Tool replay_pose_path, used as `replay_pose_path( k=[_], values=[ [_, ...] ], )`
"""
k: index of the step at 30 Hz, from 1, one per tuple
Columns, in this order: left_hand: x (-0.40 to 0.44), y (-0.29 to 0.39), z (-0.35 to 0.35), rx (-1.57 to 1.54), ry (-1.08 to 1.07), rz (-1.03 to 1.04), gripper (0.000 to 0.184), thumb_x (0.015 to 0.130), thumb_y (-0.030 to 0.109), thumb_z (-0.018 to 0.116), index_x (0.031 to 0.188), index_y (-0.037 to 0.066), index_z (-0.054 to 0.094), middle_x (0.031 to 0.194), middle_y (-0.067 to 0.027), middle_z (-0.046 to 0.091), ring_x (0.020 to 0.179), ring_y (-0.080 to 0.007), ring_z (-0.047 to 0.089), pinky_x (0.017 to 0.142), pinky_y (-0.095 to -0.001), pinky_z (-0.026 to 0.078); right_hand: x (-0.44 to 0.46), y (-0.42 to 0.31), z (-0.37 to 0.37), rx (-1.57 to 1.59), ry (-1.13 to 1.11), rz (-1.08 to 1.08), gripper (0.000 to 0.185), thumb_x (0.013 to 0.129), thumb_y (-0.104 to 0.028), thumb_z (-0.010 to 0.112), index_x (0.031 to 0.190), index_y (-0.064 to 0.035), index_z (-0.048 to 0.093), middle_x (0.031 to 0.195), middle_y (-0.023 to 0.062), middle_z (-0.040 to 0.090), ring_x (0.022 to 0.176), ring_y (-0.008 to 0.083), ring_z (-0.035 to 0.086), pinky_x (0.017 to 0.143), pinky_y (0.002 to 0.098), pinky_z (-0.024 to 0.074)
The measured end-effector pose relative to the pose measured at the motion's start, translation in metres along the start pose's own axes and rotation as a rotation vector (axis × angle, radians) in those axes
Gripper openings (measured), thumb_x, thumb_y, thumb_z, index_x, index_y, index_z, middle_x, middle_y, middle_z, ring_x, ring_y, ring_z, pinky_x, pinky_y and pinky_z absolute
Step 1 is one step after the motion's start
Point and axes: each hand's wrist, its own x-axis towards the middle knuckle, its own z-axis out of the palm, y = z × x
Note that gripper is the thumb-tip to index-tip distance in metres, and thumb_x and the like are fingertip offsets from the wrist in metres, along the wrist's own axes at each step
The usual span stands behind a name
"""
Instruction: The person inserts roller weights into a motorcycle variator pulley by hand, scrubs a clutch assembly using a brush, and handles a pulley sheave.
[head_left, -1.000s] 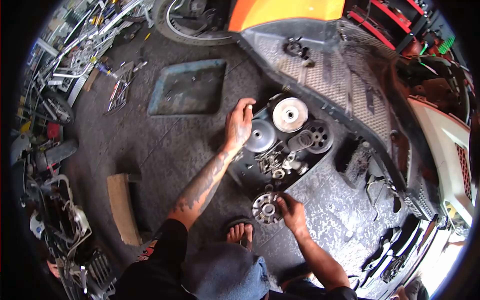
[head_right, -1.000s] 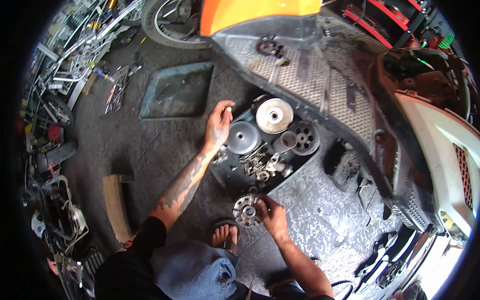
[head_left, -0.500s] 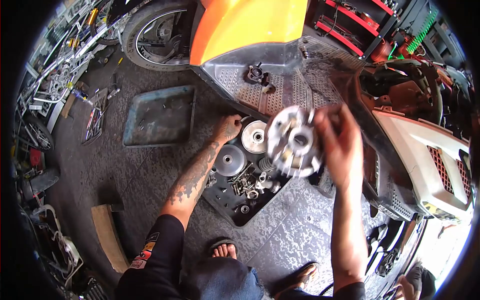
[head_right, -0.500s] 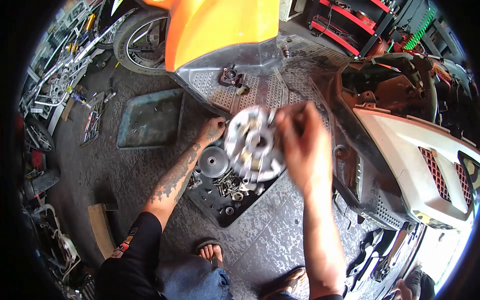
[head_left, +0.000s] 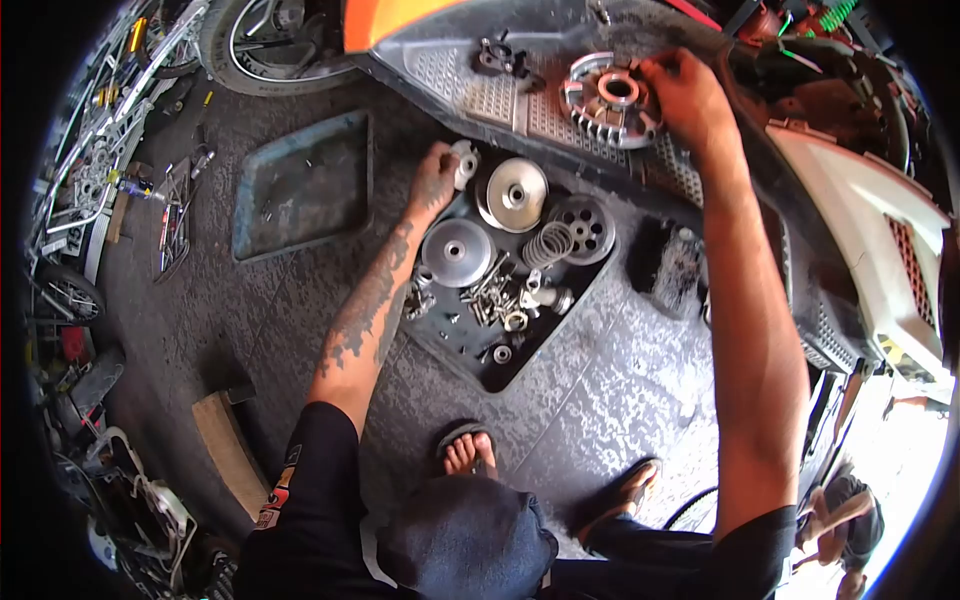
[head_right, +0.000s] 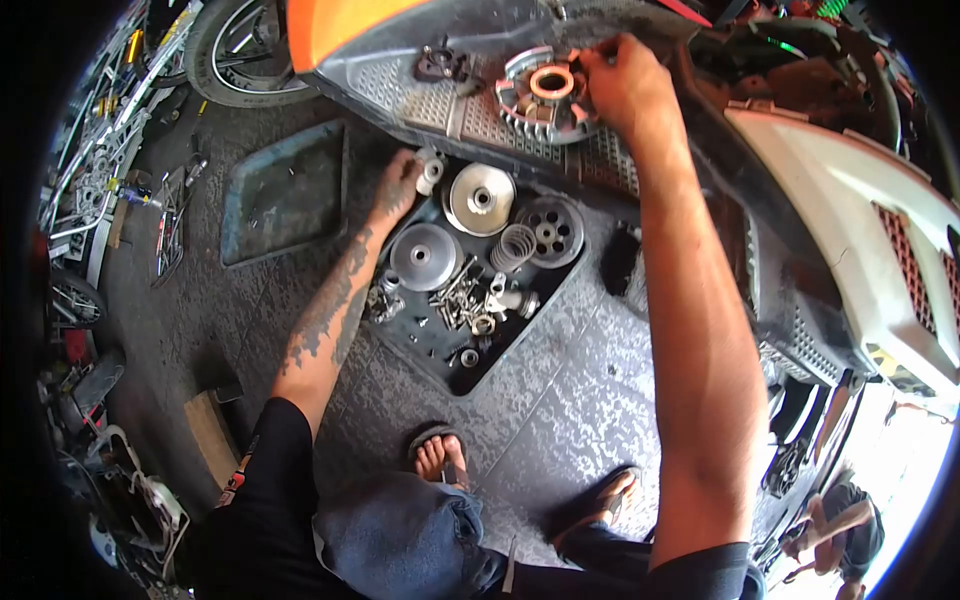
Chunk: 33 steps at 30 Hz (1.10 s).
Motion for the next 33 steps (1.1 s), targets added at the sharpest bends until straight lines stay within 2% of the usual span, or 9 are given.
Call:
replay_pose_path(
  k=[4,7,11,17,23,25,27,30,33],
  values=[
    [-0.004,-0.005,-0.009,-0.425,0.172,-0.273,0.011,0.093,0.018,0.054,0.097,0.007,0.053,0.081,-0.0017,0.057,0.076,-0.0120,0.053,0.069,-0.0284,0.045,0.001,-0.005,-0.004,-0.088,-0.006,-0.045,0.032,0.088,-0.026,0.061,0.103,0.0023,0.060,0.087,0.0124,0.068,0.079,0.0154,0.065,0.067,0.0296,0.0510],
    [-0.033,0.030,-0.035,-0.698,0.333,-0.404,0.012,0.094,0.016,0.050,0.105,0.012,0.052,0.103,-0.0055,0.058,0.093,-0.0173,0.059,0.081,-0.0385,0.051,-0.008,-0.029,-0.016,-0.206,-0.056,0.129,0.045,0.086,-0.035,0.063,0.113,0.0006,0.056,0.110,0.0263,0.061,0.106,0.0383,0.058,0.088,0.0438,0.0464],
    [-0.097,0.048,-0.083,-1.237,0.326,-0.440,0.030,0.091,0.020,0.049,0.118,0.008,0.052,0.121,-0.0098,0.057,0.115,-0.0269,0.052,0.094,-0.0492,0.046,0.000,-0.005,-0.005,-0.386,0.087,-0.055,0.038,0.087,-0.028,0.060,0.110,0.0020,0.056,0.108,0.0265,0.061,0.105,0.0401,0.057,0.085,0.0450,0.0464],
    [-0.215,0.077,-0.103,-1.684,0.074,-0.337,0.038,0.090,0.037,0.049,0.113,0.008,0.057,0.102,-0.0118,0.056,0.091,-0.0242,0.054,0.076,-0.0382,0.044,-0.011,-0.014,-0.009,-0.442,0.082,-0.030,0.038,0.087,-0.026,0.058,0.113,0.0020,0.058,0.109,0.0244,0.062,0.106,0.0394,0.057,0.088,0.0439,0.0464],
    [-0.273,0.139,-0.074,-1.606,0.364,-0.860,0.060,0.089,0.060,0.046,0.121,0.009,0.053,0.099,-0.0107,0.053,0.087,-0.0235,0.052,0.075,-0.0389,0.044,-0.035,-0.037,-0.024,-0.241,0.039,0.112,0.037,0.085,-0.025,0.060,0.112,-0.0002,0.062,0.109,0.0252,0.062,0.105,0.0384,0.059,0.090,0.0423,0.0464],
    [-0.289,0.138,-0.069,-1.573,0.325,-0.861,0.058,0.090,0.055,0.047,0.126,0.010,0.049,0.102,-0.0104,0.054,0.091,-0.0239,0.053,0.078,-0.0406,0.045,-0.056,-0.037,-0.022,0.222,0.441,-0.192,0.038,0.084,-0.025,0.063,0.115,-0.0024,0.062,0.110,0.0258,0.062,0.107,0.0302,0.060,0.091,0.0427,0.0458],
    [-0.299,0.132,-0.064,-1.538,0.295,-0.859,0.057,0.090,0.050,0.048,0.132,0.011,0.046,0.106,-0.0102,0.055,0.095,-0.0244,0.055,0.081,-0.0422,0.046,-0.091,-0.039,-0.020,0.395,0.620,-0.337,0.024,0.091,-0.023,0.057,0.100,-0.0014,0.062,0.078,0.0054,0.062,0.061,0.0103,0.052,0.054,0.0223,0.0407],
    [-0.301,0.126,-0.064,-1.316,0.174,-0.829,0.051,0.085,0.026,0.048,0.134,0.012,0.043,0.117,-0.0101,0.056,0.110,-0.0263,0.055,0.090,-0.0476,0.046,-0.178,-0.056,0.016,0.890,0.459,-0.354,0.011,0.090,-0.008,0.053,0.094,-0.0001,0.059,0.083,0.0089,0.059,0.070,0.0105,0.052,0.064,0.0269,0.0445],
    [-0.294,0.118,-0.067,-0.973,0.150,-0.813,0.047,0.085,0.025,0.050,0.129,0.013,0.046,0.117,-0.0097,0.056,0.109,-0.0267,0.057,0.085,-0.0465,0.049,-0.214,-0.030,0.085,0.401,-0.176,-0.411,0.033,0.077,-0.003,0.059,0.109,-0.0060,0.055,0.101,0.0163,0.058,0.090,0.0299,0.058,0.078,0.0409,0.0479]
  ],
)
